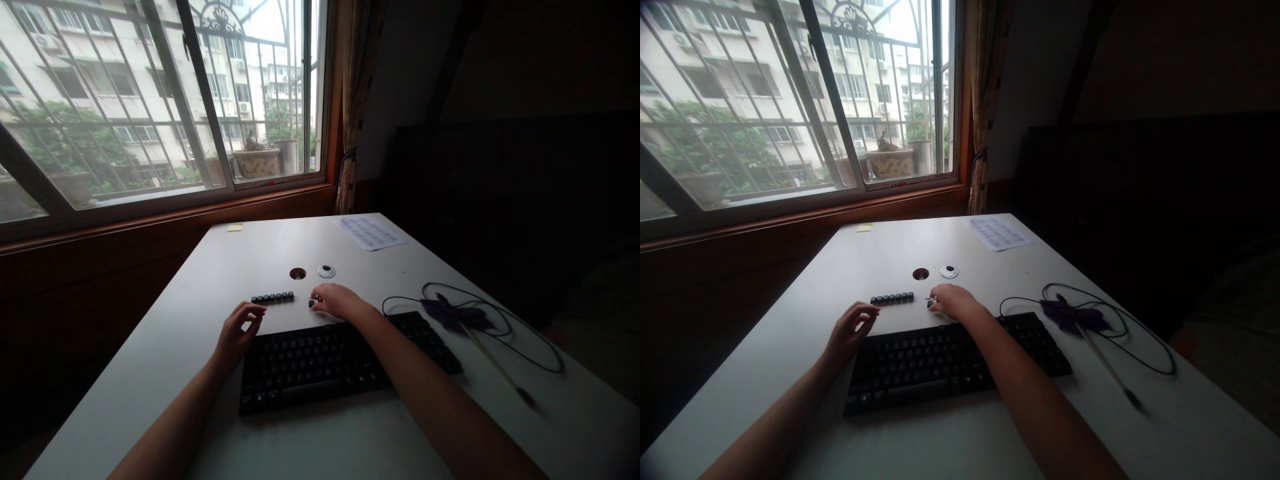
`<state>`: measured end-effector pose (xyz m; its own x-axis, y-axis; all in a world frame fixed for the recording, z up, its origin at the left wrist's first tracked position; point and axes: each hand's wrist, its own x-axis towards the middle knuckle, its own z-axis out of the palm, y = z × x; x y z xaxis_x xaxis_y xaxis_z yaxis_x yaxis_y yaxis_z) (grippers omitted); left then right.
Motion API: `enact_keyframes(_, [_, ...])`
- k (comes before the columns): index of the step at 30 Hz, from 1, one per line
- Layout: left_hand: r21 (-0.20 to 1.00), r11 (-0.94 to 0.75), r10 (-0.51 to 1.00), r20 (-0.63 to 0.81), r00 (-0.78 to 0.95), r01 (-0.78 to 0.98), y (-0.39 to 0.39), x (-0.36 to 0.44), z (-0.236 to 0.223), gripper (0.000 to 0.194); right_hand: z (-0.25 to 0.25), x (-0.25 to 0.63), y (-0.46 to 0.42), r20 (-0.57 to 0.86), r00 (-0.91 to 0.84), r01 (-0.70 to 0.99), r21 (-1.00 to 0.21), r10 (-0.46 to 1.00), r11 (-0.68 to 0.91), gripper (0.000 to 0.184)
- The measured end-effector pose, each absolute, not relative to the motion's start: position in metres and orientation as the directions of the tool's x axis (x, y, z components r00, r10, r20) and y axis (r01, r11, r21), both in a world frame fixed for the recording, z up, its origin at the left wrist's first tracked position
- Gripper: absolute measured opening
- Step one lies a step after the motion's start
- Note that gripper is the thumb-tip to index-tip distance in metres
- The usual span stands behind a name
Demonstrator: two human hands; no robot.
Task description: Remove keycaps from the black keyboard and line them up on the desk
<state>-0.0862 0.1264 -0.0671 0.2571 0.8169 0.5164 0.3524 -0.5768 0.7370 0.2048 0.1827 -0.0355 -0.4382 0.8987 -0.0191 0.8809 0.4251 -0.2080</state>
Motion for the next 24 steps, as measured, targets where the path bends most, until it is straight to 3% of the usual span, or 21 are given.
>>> enact_keyframes(10, [0.733,-0.584,0.812,0.519,0.267,0.35,0.126,-0.085,-0.065,0.014,-0.051,0.19,0.206,0.037,-0.433,0.844,-0.334,0.901,0.42,0.024])
enact_keyframes(24, [0.723,-0.594,0.804,0.52,0.287,0.353,0.125,-0.083,-0.064,0.016,-0.059,0.171,0.224,0.073,-0.414,0.835,-0.367,0.907,0.411,0.024])
